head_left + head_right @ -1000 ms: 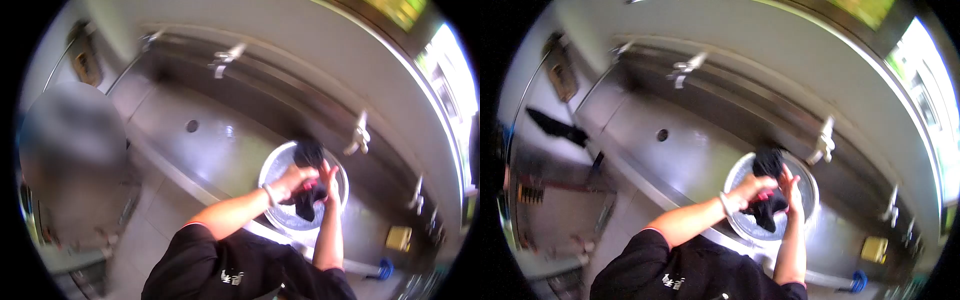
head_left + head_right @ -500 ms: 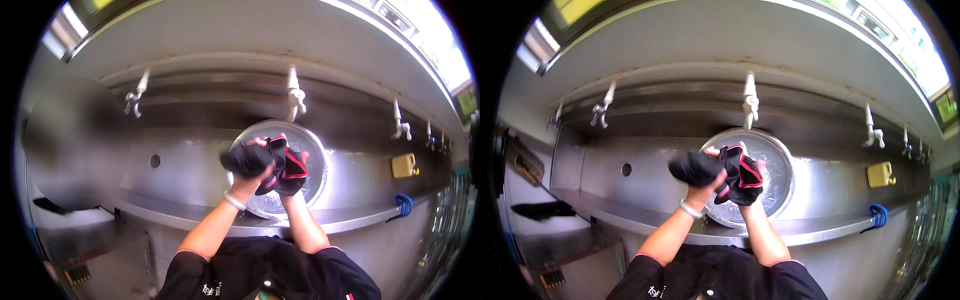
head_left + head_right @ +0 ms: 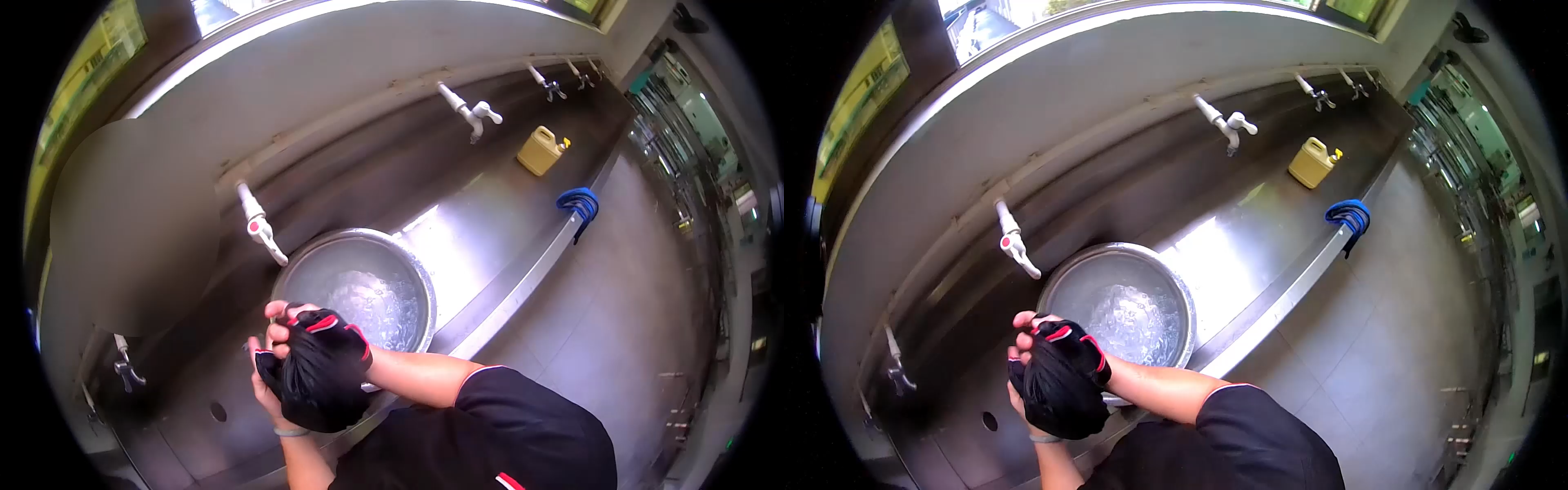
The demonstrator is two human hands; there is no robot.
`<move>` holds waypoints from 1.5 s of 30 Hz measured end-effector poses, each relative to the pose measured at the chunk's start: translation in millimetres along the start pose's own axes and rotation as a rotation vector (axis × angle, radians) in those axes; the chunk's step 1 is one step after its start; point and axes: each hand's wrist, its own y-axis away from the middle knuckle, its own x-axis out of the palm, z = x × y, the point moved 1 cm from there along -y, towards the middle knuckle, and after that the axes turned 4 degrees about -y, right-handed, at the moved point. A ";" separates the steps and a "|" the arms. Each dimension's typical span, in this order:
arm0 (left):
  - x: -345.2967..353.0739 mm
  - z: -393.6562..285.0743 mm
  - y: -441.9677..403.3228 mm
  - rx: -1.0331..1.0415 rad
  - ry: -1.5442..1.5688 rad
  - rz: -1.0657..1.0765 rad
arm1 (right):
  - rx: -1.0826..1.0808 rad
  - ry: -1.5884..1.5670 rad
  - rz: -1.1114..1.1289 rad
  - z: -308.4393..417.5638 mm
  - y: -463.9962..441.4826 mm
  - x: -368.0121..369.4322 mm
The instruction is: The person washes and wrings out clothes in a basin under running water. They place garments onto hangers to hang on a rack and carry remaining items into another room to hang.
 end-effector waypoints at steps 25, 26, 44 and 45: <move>20.6 39.1 32.8 -0.722 0.801 0.138 | 0.127 0.685 0.059 64.4 -2.6 -36.1; 25.4 43.6 33.0 -0.779 0.918 0.129 | 0.153 0.646 0.100 51.0 -4.8 -30.1; 43.1 -12.0 -9.6 -0.455 -0.432 0.165 | 0.035 1.386 -0.294 35.3 -32.6 15.3; 35.5 -7.3 -9.7 -0.463 -0.478 0.173 | 0.014 1.538 -0.292 37.3 -32.4 6.1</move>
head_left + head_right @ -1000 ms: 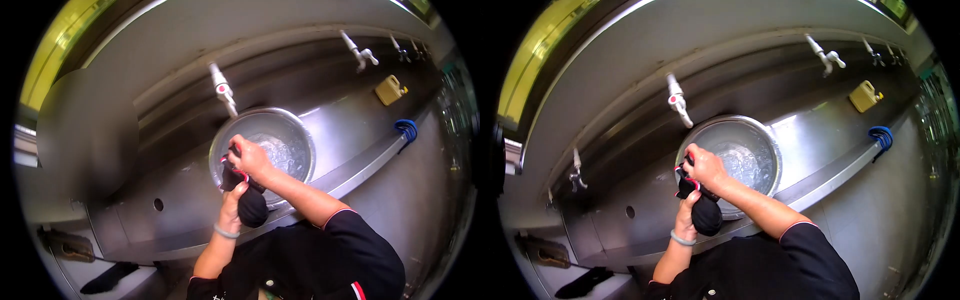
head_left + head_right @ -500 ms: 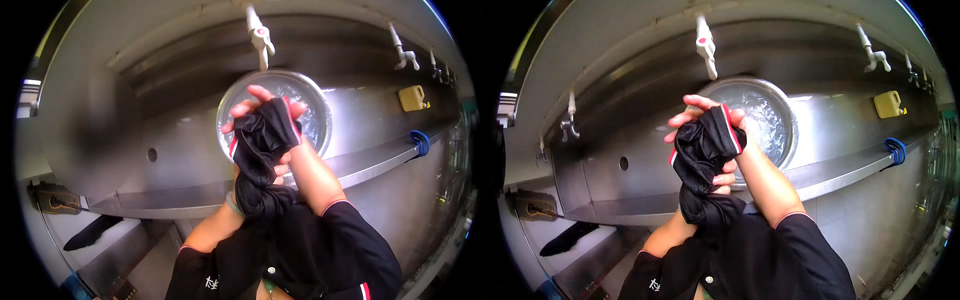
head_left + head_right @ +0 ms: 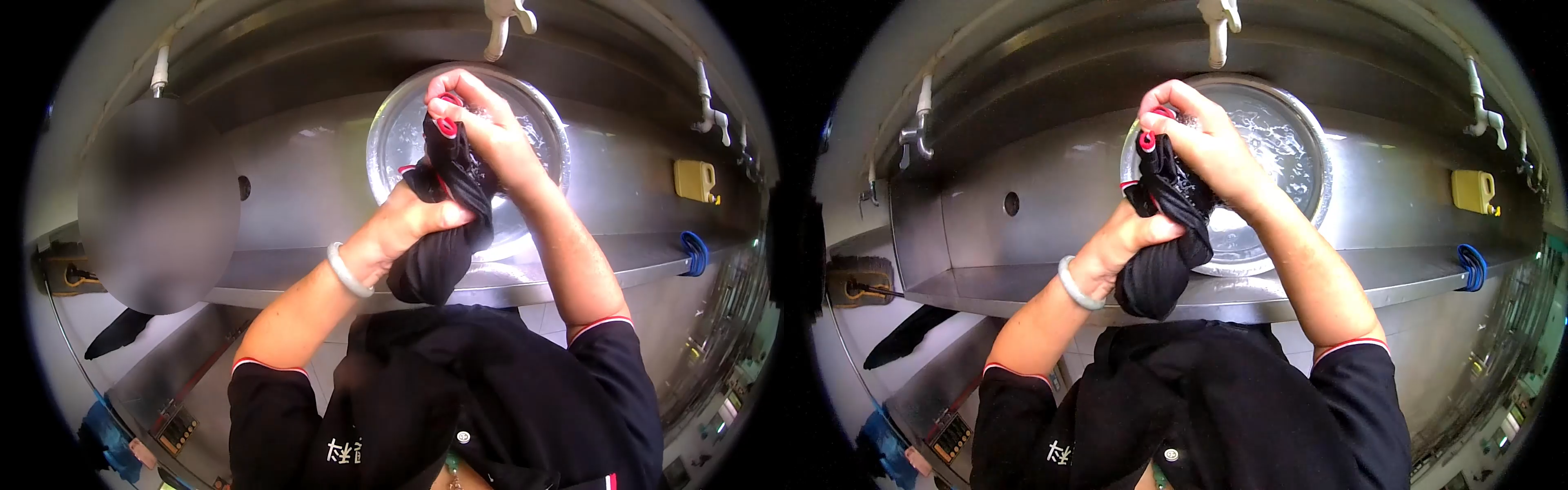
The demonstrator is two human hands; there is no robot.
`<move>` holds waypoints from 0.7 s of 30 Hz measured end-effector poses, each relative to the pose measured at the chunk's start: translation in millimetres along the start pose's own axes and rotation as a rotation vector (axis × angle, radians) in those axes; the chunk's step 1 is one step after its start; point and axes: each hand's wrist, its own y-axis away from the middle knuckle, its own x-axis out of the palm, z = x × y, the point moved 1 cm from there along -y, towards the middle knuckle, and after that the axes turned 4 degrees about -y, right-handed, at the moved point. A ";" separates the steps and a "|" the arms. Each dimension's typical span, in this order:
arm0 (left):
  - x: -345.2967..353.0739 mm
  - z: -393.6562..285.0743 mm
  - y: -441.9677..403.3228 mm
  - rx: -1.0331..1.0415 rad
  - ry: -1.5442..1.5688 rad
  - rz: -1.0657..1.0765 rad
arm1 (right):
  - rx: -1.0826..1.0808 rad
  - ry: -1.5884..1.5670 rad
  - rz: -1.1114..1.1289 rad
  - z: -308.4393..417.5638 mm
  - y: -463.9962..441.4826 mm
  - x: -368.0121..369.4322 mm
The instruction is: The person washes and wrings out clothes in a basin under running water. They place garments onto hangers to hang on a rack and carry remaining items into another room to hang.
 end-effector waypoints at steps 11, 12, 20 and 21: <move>-37.7 109.1 -22.9 0.060 -0.189 -0.361 | -0.035 0.758 -0.241 -99.0 4.7 -4.2; -41.4 117.7 -25.0 0.069 -0.186 -0.365 | 0.009 0.787 -0.277 -107.4 4.0 -5.6; -56.5 99.2 2.9 -0.020 -0.532 -0.941 | 0.049 0.829 -0.437 -170.1 -4.9 0.2; -79.2 101.8 15.2 -0.081 -0.204 -0.830 | 0.074 0.834 -0.441 -172.6 -3.5 1.7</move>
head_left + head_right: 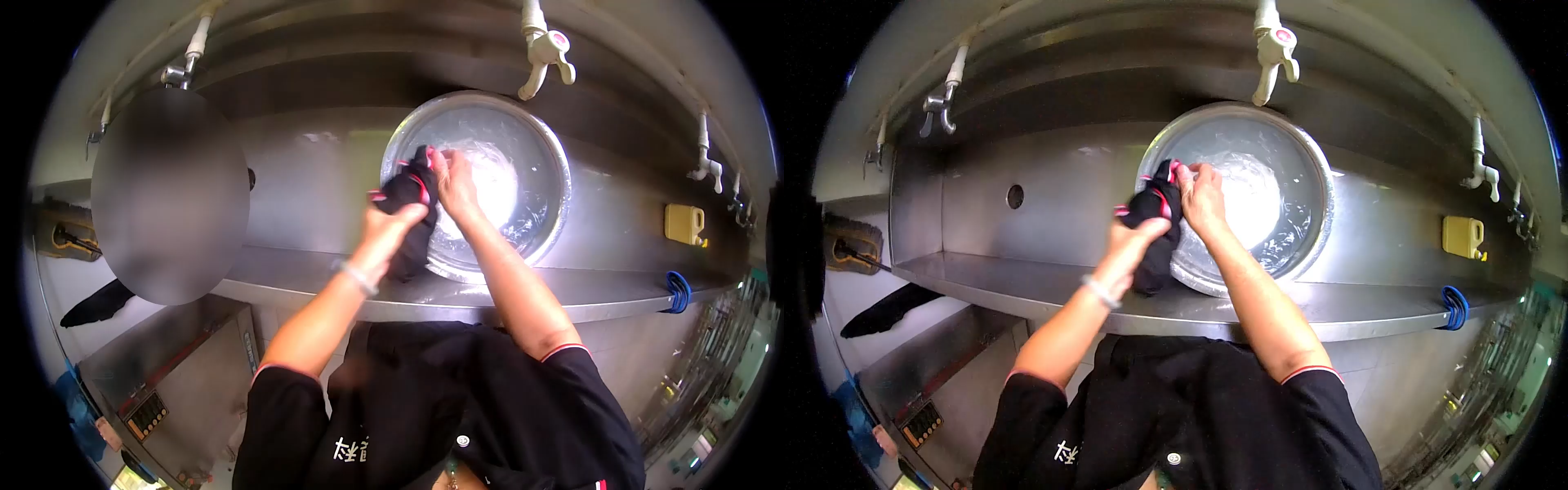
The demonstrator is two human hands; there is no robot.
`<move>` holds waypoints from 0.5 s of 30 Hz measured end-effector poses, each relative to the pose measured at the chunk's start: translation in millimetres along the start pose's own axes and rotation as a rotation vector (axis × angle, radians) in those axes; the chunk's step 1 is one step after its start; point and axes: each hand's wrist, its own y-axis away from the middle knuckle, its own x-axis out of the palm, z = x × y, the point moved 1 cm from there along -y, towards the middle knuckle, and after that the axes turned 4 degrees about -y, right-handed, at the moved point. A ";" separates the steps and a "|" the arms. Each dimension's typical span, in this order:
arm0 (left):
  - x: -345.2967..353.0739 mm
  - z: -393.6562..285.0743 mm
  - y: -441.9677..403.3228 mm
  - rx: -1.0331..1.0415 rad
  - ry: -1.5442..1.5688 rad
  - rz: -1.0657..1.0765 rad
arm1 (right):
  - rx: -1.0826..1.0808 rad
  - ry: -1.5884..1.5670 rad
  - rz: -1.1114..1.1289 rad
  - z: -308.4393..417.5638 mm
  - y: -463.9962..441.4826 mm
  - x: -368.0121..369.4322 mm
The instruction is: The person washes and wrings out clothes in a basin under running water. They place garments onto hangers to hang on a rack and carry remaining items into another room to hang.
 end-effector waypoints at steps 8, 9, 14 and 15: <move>-106.2 -82.7 72.0 0.222 0.581 -0.151 | 0.267 0.417 0.668 -19.1 56.2 112.1; -114.2 -80.9 78.7 0.145 0.649 -0.157 | 0.259 0.424 0.652 -17.8 53.2 110.1; -138.5 -39.7 105.4 0.109 0.688 -0.241 | 0.190 0.369 0.617 -18.1 64.9 105.3; -139.4 -38.8 104.1 0.124 0.695 -0.244 | 0.174 0.330 0.607 -16.5 64.7 103.7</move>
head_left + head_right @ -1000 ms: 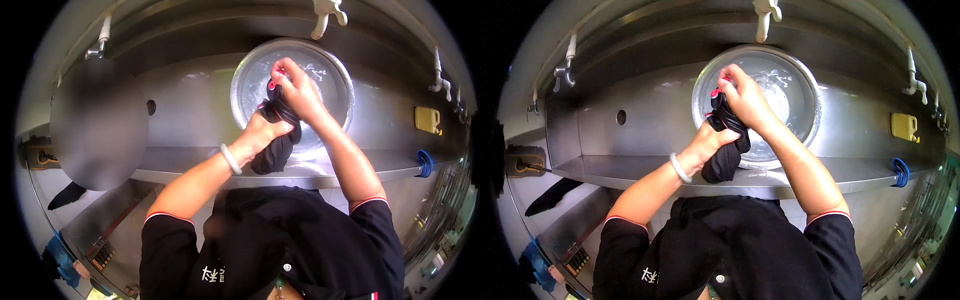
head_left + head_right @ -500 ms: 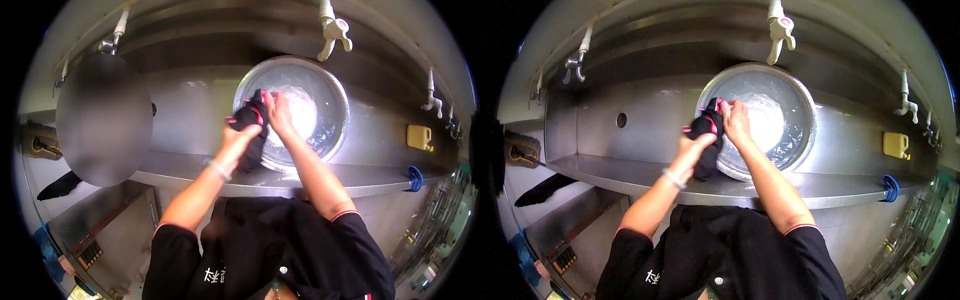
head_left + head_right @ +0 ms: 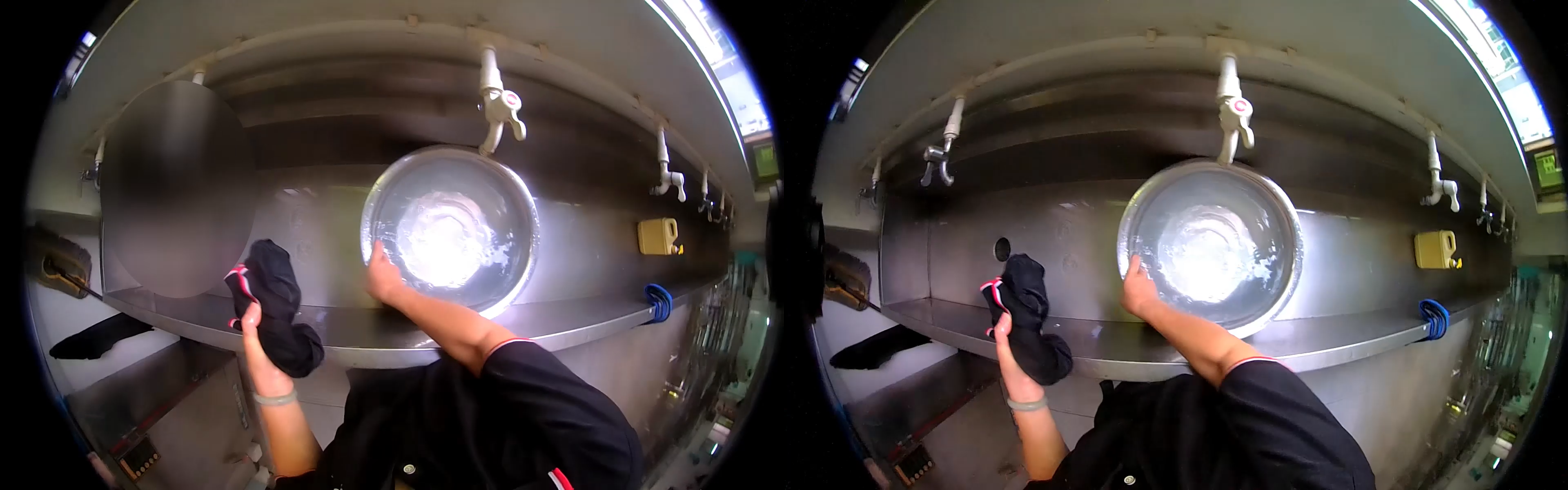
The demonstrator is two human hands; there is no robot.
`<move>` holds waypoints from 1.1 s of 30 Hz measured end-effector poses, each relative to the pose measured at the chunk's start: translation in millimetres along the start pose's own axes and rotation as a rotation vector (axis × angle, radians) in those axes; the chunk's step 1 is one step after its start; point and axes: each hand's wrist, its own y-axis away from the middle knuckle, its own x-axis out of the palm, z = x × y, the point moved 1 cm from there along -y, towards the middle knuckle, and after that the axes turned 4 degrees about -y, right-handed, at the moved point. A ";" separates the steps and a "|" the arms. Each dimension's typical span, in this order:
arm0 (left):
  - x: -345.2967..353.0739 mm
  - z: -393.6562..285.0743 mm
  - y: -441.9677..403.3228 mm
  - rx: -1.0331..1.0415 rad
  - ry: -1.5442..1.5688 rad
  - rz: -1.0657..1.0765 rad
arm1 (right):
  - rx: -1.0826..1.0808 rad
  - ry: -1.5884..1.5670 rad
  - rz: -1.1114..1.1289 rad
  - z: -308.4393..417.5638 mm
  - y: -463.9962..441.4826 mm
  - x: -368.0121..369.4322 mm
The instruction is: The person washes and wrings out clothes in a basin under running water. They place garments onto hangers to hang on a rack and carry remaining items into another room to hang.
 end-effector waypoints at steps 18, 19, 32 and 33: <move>19.9 -20.9 25.6 -0.126 0.101 0.062 | -0.209 -0.555 0.038 -31.2 159.1 -239.4; 20.7 -21.5 27.5 -0.100 0.083 0.043 | -0.248 -0.528 0.026 -32.4 161.5 -247.3; -12.4 -5.7 47.6 0.051 -0.098 0.062 | -0.251 -0.517 0.038 -25.1 173.7 -275.2; -10.4 -5.0 51.2 0.086 -0.081 0.031 | -0.257 -0.509 0.059 -16.6 172.4 -276.2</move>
